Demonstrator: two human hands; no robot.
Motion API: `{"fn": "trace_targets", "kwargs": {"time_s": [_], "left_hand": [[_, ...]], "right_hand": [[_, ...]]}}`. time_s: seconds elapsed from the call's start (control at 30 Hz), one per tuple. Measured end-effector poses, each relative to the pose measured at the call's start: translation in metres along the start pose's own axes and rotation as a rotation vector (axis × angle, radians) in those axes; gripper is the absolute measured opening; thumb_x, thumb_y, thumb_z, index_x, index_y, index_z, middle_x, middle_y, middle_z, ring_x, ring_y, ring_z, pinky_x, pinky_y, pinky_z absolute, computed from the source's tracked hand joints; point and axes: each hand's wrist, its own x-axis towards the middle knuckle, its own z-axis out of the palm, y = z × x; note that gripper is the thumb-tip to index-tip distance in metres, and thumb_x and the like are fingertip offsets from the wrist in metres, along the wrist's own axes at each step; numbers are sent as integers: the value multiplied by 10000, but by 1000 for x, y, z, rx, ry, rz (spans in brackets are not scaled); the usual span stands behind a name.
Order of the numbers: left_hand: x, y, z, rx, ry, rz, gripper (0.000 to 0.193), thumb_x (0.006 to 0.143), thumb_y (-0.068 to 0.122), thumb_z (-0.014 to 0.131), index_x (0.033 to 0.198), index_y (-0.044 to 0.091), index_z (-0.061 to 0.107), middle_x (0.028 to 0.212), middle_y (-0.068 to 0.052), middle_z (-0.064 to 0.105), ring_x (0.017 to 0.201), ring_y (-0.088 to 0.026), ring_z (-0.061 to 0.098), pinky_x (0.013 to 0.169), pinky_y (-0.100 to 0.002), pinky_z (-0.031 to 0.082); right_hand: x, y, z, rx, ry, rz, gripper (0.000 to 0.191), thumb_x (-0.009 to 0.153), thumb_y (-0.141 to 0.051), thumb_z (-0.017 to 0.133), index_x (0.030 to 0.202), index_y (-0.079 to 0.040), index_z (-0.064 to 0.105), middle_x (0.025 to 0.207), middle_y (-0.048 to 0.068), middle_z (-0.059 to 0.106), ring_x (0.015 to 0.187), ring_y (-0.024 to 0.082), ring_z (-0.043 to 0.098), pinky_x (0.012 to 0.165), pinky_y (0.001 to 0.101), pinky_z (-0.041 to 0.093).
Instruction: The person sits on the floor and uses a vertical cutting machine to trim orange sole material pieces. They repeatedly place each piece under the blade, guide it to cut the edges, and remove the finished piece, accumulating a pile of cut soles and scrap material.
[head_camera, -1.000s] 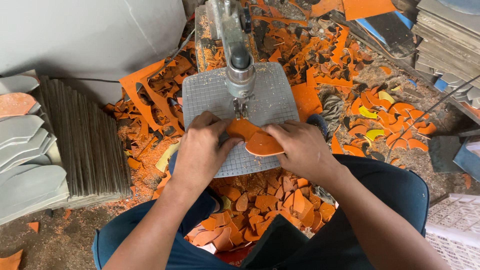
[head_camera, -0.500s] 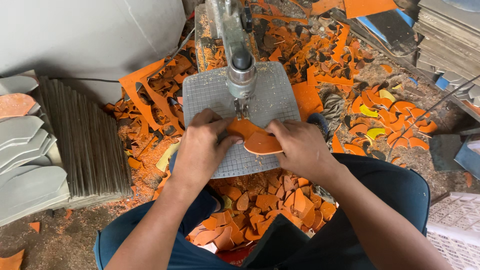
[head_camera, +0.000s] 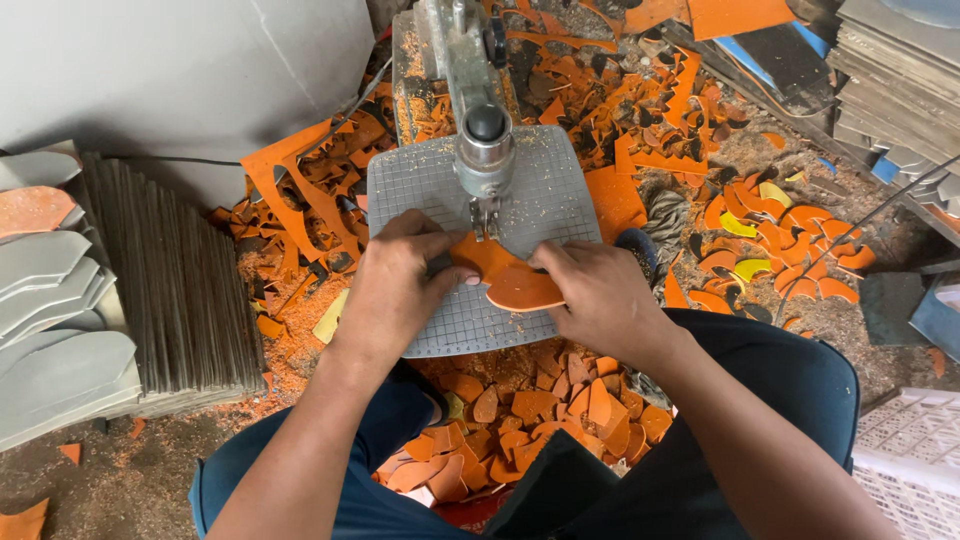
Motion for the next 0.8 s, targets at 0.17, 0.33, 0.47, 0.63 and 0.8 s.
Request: {"fn": "trace_targets", "kwargs": {"time_s": [0.17, 0.33, 0.47, 0.63, 0.8], "left_hand": [[3, -1, 0, 3, -26, -5, 416, 700, 166, 881, 1091, 64, 783, 958, -114, 692, 859, -273, 710, 813, -406, 573], [10, -7, -3, 15, -71, 6, 458, 679, 179, 892, 1111, 73, 780, 966, -106, 699, 869, -266, 711, 814, -398, 579], [12, -10, -3, 11, -96, -41, 452, 683, 197, 885, 1111, 95, 781, 983, -76, 711, 876, -233, 726, 828, -366, 595], [15, -12, -4, -5, -92, -27, 469, 678, 198, 891, 1117, 83, 774, 992, -76, 715, 889, -237, 724, 829, -377, 591], [19, -15, -5, 24, -117, -34, 467, 671, 200, 893, 1113, 98, 780, 989, -74, 715, 894, -244, 714, 834, -382, 579]], "right_hand": [[-1, -1, 2, 11, 31, 1, 298, 728, -1, 700, 1010, -14, 605, 800, 125, 706, 760, 299, 699, 676, 434, 532], [0, -1, 9, -10, 31, -5, 346, 667, 14, 701, 999, -14, 607, 781, 119, 704, 759, 293, 686, 697, 431, 529], [1, -2, 13, 6, 69, -18, 335, 684, -11, 738, 986, -13, 593, 776, 118, 699, 750, 281, 679, 730, 432, 529], [0, -6, 16, -8, 123, -1, 354, 651, 2, 730, 976, -25, 590, 790, 120, 699, 799, 306, 689, 796, 452, 521], [-3, -10, 21, 20, 183, 27, 345, 636, -15, 749, 948, -33, 603, 800, 127, 691, 793, 314, 684, 807, 457, 515]]}}
